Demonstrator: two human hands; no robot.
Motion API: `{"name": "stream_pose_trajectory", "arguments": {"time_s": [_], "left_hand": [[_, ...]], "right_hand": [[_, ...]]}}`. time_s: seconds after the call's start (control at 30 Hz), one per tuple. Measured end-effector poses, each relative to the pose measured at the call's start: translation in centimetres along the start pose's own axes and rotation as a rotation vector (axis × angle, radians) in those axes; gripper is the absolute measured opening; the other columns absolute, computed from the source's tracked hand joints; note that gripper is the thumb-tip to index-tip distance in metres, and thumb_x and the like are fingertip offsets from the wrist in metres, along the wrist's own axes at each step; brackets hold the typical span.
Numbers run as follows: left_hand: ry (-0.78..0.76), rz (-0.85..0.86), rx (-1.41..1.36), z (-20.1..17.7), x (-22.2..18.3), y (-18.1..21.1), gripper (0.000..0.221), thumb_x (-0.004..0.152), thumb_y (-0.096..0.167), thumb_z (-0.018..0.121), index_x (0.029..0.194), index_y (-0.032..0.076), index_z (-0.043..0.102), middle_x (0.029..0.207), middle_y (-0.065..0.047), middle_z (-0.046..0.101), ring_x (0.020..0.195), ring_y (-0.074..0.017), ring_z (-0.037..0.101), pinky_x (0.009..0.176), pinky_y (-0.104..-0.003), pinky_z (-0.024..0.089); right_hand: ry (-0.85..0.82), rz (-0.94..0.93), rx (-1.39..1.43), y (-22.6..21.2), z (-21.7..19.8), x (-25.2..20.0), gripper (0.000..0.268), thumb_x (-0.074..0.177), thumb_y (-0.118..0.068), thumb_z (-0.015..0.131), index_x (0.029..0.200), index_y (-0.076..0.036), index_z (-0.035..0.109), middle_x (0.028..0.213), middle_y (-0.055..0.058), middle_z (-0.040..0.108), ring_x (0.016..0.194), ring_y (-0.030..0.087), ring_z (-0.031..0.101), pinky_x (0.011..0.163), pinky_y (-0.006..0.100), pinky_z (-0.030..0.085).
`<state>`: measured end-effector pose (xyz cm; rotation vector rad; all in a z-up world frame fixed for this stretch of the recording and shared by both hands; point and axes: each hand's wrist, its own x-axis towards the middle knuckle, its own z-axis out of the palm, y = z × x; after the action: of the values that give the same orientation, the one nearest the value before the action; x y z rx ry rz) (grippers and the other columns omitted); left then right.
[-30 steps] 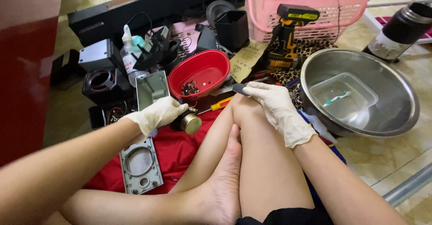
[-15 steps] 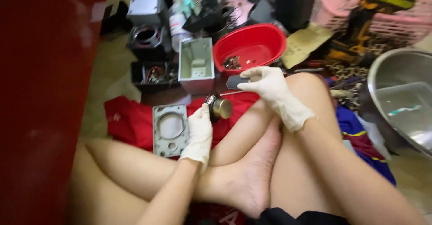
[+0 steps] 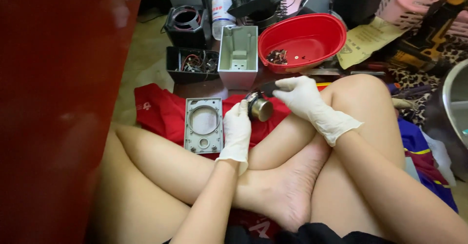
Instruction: Sanding the back of a speaker driver component using a small piece of sandpaper to prepare the surface.
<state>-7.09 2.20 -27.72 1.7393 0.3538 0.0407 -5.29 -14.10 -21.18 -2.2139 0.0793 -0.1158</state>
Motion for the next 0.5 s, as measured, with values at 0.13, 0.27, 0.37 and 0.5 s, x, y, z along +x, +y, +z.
{"name": "stream_pose_trajectory", "arguments": {"time_s": [0.13, 0.27, 0.37, 0.5], "left_hand": [[0.003, -0.013, -0.004, 0.5, 0.4, -1.2, 0.028, 0.083, 0.040, 0.057, 0.083, 0.014, 0.068, 0.078, -0.004, 0.066, 0.081, -0.0156, 0.063, 0.076, -0.031, 0.049], [-0.009, -0.027, -0.007, 0.0, -0.1, -0.1, 0.030, 0.085, 0.038, 0.053, 0.088, 0.011, 0.067, 0.082, -0.006, 0.067, 0.085, -0.0171, 0.063, 0.078, -0.033, 0.048], [-0.020, -0.022, 0.002, 0.1, -0.4, 0.2, 0.029, 0.086, 0.037, 0.052, 0.087, 0.013, 0.068, 0.081, -0.005, 0.067, 0.083, -0.0145, 0.062, 0.077, -0.032, 0.048], [-0.017, -0.028, -0.004, -0.1, -0.4, 0.3, 0.030, 0.086, 0.037, 0.053, 0.089, 0.011, 0.067, 0.083, -0.007, 0.067, 0.084, -0.0145, 0.061, 0.078, -0.031, 0.048]], "right_hand": [[-0.026, -0.026, -0.055, -1.1, 0.3, -0.5, 0.032, 0.064, -0.018, 0.076, 0.094, -0.022, 0.069, 0.078, 0.005, 0.067, 0.082, 0.012, 0.064, 0.080, 0.028, 0.048], [0.002, -0.008, -0.061, -2.1, -0.1, -1.1, 0.029, 0.066, -0.014, 0.073, 0.095, -0.019, 0.070, 0.081, 0.008, 0.067, 0.086, 0.017, 0.064, 0.081, 0.032, 0.047], [-0.010, 0.024, -0.091, -3.6, -0.6, -2.1, 0.028, 0.068, -0.015, 0.071, 0.095, -0.018, 0.069, 0.083, 0.009, 0.067, 0.089, 0.020, 0.063, 0.083, 0.034, 0.046], [0.004, 0.109, -0.054, -2.4, -0.7, -1.2, 0.026, 0.069, -0.023, 0.068, 0.095, -0.024, 0.069, 0.086, 0.000, 0.067, 0.092, 0.013, 0.061, 0.086, 0.031, 0.044]]}}
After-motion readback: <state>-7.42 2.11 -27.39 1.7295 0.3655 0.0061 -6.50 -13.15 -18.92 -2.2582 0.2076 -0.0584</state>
